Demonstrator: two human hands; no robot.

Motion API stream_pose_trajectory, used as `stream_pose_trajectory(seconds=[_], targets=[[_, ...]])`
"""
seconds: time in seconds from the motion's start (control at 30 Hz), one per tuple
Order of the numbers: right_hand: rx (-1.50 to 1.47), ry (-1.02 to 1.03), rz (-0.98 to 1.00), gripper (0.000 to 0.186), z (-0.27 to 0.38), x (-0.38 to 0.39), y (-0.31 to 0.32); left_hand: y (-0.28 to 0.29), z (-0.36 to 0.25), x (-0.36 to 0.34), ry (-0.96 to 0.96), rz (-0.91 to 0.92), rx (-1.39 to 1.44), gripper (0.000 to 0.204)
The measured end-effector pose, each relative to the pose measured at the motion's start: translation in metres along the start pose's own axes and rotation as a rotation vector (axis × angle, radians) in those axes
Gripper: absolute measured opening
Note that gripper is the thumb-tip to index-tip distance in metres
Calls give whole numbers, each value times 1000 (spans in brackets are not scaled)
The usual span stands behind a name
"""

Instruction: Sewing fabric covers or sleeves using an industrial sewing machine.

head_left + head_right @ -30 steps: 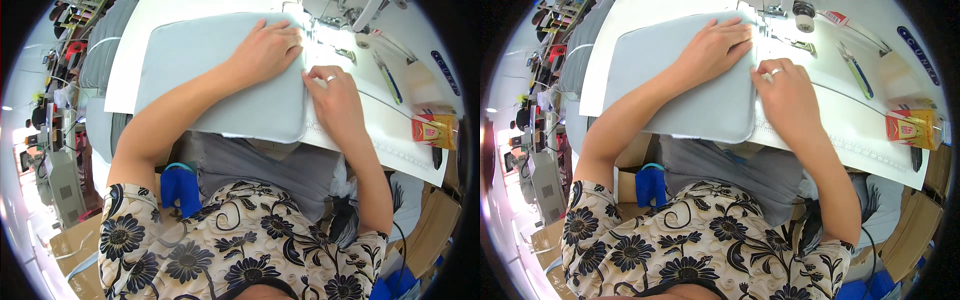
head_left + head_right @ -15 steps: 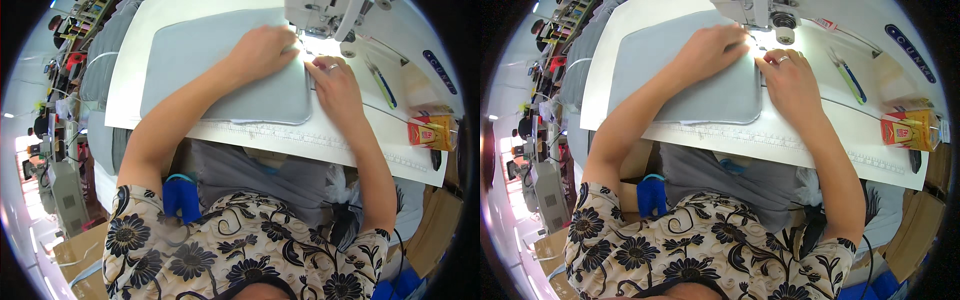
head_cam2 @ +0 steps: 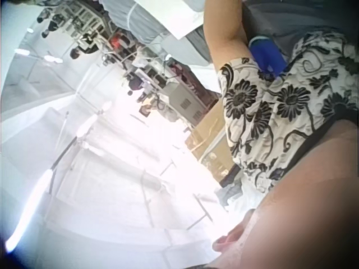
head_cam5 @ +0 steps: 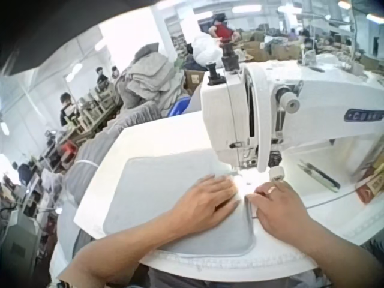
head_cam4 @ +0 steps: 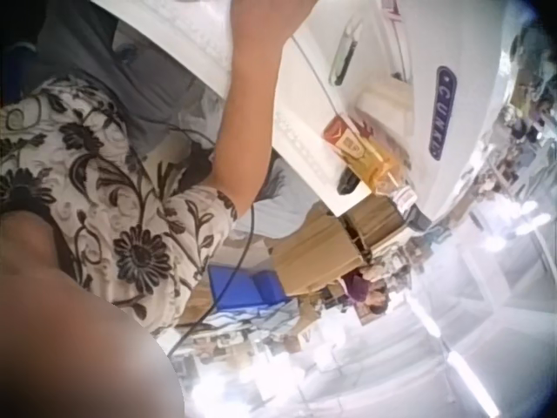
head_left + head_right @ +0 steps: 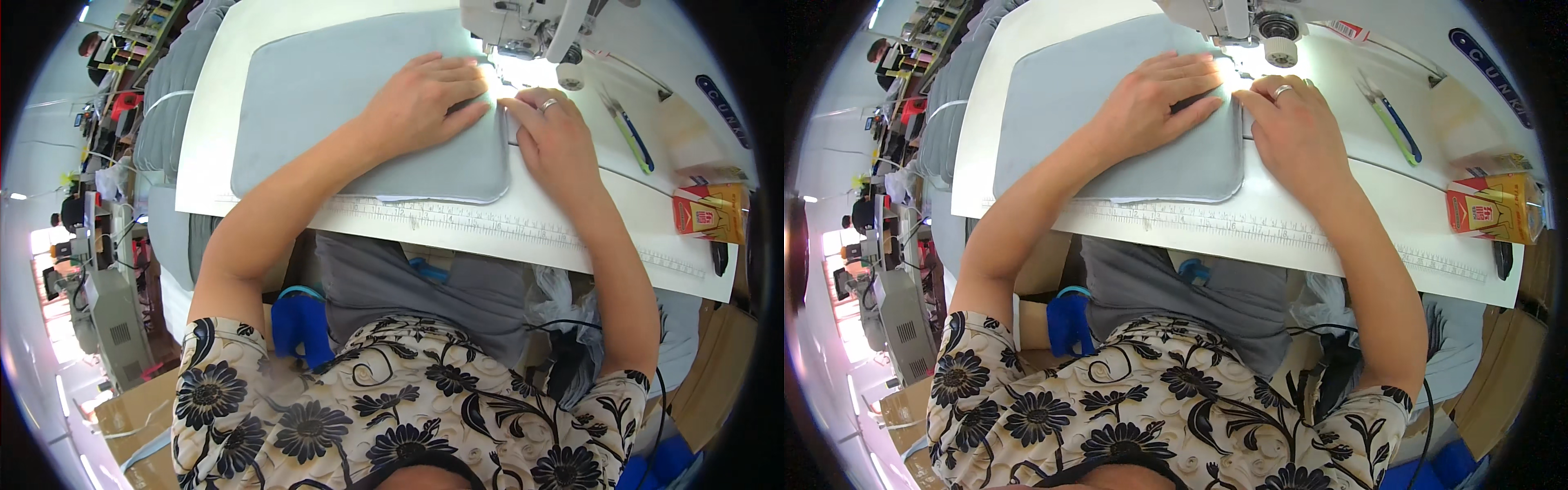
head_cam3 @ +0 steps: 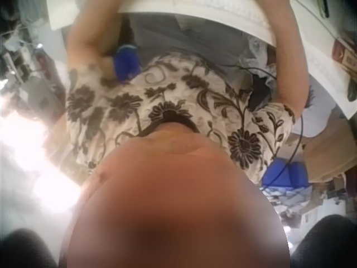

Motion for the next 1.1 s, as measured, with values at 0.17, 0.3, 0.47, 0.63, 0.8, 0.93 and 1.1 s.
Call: stream_pose_trajectory(seconds=[0.17, 0.3, 0.47, 0.63, 0.8, 0.93, 1.1], targets=[[12, -22, 21, 27, -12, 4, -5, -10, -7, -6, -32, 65, 11, 25], [101, 17, 71, 20, -7, 3, -10, -14, -12, -7, -42, -55, -15, 21], [175, 9, 64, 16, -14, 3, -9, -15, -12, -16, -26, 5, -49, 22], [171, -20, 87, 17, -17, 4, -10, -17, -9, -19, -46, -3, -47, 23], [24, 8, 52, 26, -13, 9, -4, -17, -4, -20, -40, 3, -33, 24], [-44, 23, 101, 27, -12, 11, -8, -19, -1, -16, -27, 44, -2, 27], [-55, -26, 86, 23, -12, 9, -10, -20, 16, -20, 4, 47, -9, 28]])
Point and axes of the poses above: each hand's wrist, its own x-axis away from the middle knuckle, its own y-axis out of the back of the hand, z = x × y, the point moved 9 cm from there along -x, towards the middle knuckle, and after that the axes turned 3 degrees about -x, right-handed, at the moved point
